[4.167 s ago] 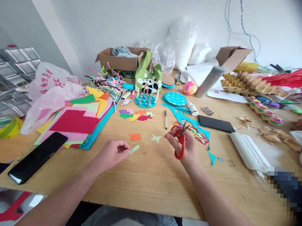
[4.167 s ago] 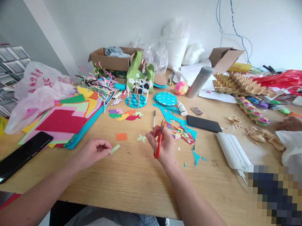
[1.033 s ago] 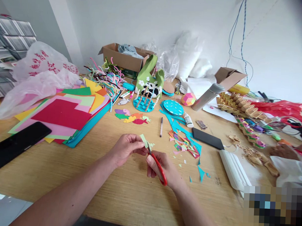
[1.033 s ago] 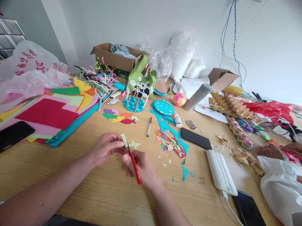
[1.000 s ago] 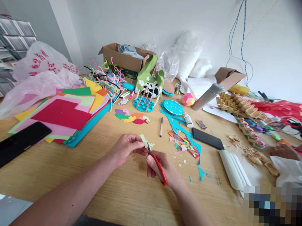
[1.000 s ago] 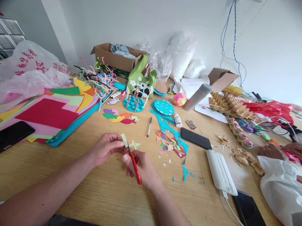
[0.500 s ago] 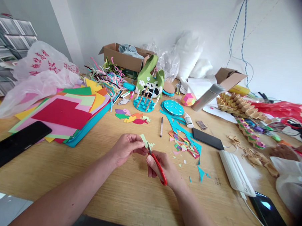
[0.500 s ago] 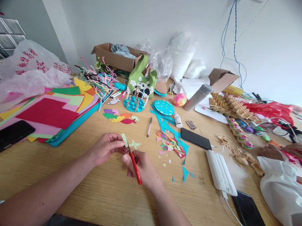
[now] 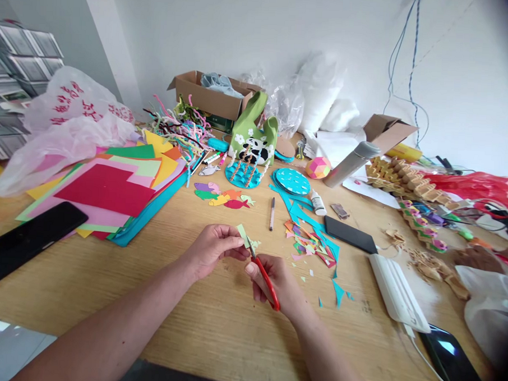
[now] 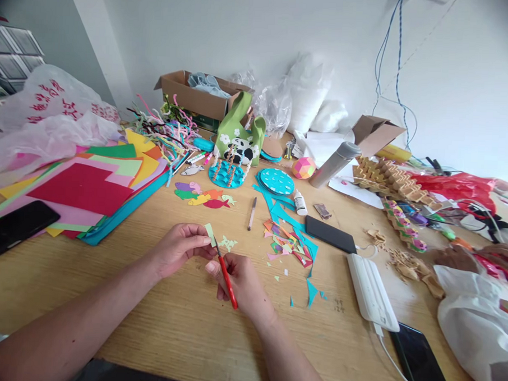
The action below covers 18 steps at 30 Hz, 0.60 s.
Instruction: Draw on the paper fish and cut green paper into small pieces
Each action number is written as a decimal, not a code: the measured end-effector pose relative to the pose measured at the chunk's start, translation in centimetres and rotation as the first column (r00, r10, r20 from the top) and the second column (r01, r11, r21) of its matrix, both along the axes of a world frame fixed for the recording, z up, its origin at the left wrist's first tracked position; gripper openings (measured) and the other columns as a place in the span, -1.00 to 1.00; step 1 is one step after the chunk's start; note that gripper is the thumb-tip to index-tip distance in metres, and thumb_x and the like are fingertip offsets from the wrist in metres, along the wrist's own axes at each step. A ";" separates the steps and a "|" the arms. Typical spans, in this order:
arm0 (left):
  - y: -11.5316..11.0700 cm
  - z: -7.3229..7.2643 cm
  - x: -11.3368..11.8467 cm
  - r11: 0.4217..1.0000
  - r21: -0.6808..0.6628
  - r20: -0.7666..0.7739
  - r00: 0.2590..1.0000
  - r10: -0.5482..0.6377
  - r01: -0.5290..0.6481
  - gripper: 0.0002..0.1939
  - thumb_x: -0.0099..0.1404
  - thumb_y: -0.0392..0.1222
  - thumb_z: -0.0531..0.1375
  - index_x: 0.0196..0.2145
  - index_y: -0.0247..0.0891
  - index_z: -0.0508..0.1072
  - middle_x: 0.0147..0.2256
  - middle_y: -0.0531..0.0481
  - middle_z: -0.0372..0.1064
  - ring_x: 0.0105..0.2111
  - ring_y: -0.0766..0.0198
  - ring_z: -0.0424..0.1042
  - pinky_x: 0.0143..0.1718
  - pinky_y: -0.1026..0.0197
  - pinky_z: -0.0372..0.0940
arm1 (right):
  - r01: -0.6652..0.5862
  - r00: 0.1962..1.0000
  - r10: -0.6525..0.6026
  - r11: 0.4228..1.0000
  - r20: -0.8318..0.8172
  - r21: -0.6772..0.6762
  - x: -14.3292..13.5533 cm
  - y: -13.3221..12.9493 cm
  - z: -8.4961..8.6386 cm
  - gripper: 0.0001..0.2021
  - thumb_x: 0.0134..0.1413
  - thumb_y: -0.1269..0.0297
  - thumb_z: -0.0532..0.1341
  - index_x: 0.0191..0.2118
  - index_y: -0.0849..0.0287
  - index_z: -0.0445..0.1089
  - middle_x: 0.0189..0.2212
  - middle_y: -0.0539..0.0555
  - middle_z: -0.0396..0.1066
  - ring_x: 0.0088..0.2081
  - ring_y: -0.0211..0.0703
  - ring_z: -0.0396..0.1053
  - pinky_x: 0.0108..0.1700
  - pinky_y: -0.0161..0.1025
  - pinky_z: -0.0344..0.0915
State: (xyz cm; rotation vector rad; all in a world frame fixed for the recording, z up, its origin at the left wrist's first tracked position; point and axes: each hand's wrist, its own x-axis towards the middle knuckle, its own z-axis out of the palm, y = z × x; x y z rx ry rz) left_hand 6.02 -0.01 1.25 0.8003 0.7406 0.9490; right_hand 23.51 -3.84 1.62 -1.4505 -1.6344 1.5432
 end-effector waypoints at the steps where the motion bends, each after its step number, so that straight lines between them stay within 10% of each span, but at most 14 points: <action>1: 0.0 0.0 0.0 1.000 -0.005 0.001 1.000 0.005 -0.005 -0.81 0.01 -0.19 0.37 -0.49 -0.38 0.51 -0.49 -0.08 0.50 -0.46 0.27 0.48 -0.35 0.23 0.39 | 0.005 1.000 -0.005 1.000 0.004 0.000 0.0 0.0 0.0 -0.51 -0.02 -0.22 0.22 -0.53 0.15 0.18 -0.77 -0.04 0.29 -0.74 -0.33 0.19 -0.68 -0.42 0.02; 18: -0.1 0.1 0.2 0.999 0.019 -0.015 0.999 0.045 -0.045 -0.80 0.06 -0.16 0.35 -0.48 -0.38 0.50 -0.49 -0.07 0.49 -0.46 0.30 0.46 -0.35 0.26 0.38 | -0.012 1.000 0.013 1.000 -0.023 0.015 -0.2 0.0 -0.3 -0.50 0.00 -0.23 0.20 -0.51 0.16 0.20 -0.72 0.00 0.35 -0.72 -0.31 0.22 -0.67 -0.40 0.05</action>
